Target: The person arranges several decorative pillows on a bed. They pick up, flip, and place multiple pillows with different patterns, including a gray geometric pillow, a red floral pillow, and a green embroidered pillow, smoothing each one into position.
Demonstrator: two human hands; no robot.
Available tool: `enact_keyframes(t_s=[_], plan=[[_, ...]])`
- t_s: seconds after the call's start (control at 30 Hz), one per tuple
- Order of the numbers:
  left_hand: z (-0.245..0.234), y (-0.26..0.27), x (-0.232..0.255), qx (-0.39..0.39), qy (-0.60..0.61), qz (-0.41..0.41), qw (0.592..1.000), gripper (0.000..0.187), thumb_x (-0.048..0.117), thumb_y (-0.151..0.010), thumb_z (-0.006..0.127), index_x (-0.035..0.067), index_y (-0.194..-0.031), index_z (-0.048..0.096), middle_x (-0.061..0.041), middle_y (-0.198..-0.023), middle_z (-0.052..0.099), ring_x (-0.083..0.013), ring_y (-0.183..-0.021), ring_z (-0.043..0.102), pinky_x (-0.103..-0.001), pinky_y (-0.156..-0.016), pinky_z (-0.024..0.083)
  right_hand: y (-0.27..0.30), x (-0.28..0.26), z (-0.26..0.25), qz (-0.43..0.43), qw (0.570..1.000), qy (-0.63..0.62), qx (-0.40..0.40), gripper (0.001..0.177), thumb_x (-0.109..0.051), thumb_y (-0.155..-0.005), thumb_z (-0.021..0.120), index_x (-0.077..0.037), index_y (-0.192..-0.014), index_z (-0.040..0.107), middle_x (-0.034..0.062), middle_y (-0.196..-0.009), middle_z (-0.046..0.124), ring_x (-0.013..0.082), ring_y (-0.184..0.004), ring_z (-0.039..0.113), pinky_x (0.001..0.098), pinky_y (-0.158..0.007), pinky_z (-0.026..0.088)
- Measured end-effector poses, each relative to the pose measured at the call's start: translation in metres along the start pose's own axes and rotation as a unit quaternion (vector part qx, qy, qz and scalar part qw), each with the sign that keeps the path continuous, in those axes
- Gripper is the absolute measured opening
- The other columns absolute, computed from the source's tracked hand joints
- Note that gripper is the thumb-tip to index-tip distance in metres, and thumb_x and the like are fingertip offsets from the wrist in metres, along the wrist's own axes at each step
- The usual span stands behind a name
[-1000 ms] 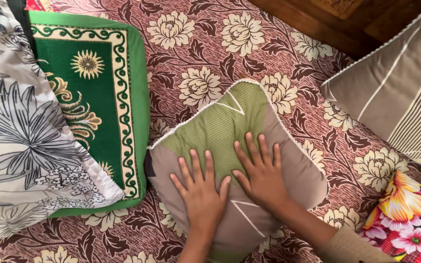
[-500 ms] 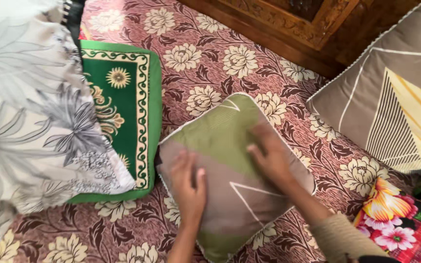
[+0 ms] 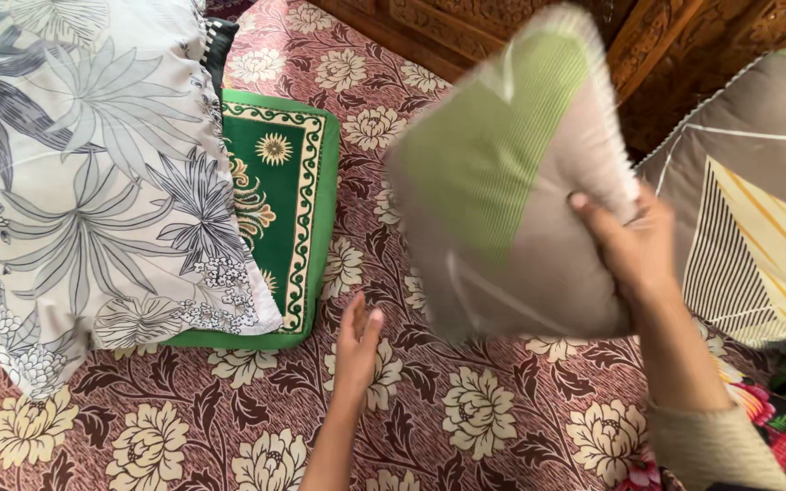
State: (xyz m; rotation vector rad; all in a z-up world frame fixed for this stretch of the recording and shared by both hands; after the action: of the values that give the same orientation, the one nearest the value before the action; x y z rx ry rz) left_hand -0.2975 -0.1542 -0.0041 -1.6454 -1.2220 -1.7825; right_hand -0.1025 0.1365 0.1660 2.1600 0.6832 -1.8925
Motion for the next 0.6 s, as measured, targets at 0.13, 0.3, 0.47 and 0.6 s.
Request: enact_keyframes(t_s=[0.13,0.3,0.47,0.6], plan=[[-0.007,0.011,0.024,0.022,0.042,-0.093,0.994,0.074,0.060,-0.091,0.044,0.024,-0.156,0.041,-0.006,-0.162,0.040,-0.0308,-0.148,0.040,-0.049,-0.118,0.033,0.028,-0.037,0.006,-0.335,0.901,0.275,-0.012,0.036,-0.004,-0.083,0.072,-0.002,-0.119,0.069,0.0120,-0.106,0.075,0.0228,-0.095,0.072,0.0358,-0.088,0.058],[-0.022,0.008,0.024,0.090,0.142,-0.079,0.983,0.068,0.057,-0.098,0.037,0.018,-0.154,0.045,-0.010,-0.159,0.047,-0.0302,-0.146,0.044,-0.048,-0.119,0.031,0.088,0.037,0.070,-0.384,0.802,0.393,-0.235,0.045,0.007,-0.090,0.056,-0.018,-0.123,0.073,0.0023,-0.085,0.077,0.0187,-0.071,0.072,0.0354,-0.062,0.058],[-0.023,0.009,0.010,0.190,0.066,0.027,0.979,0.062,0.046,-0.100,0.045,0.014,-0.154,0.041,-0.012,-0.160,0.041,-0.0302,-0.146,0.041,-0.050,-0.119,0.033,0.159,0.108,0.100,-0.406,0.746,0.382,-0.364,0.029,-0.012,-0.093,0.063,-0.025,-0.118,0.070,0.0032,-0.102,0.078,0.0222,-0.087,0.075,0.0387,-0.082,0.060],[-0.008,0.010,0.018,0.127,-0.121,0.121,0.977,0.062,0.040,-0.101,0.048,0.014,-0.156,0.040,-0.011,-0.165,0.038,-0.0311,-0.151,0.036,-0.053,-0.122,0.026,0.139,0.118,0.092,-0.089,0.774,0.305,-0.548,0.036,-0.029,-0.086,0.076,-0.021,-0.121,0.070,0.0032,-0.124,0.075,0.0234,-0.103,0.072,0.0393,-0.090,0.057]])
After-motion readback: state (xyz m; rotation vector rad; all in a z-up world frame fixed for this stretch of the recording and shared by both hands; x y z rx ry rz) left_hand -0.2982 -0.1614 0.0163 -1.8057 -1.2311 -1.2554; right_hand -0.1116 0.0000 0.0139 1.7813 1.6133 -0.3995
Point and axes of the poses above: each hand's wrist, its own y-axis away from the middle knuckle, its own z-axis out of the palm, x = y × z, the point moved 2 cm from there along -y, towards the middle knuckle
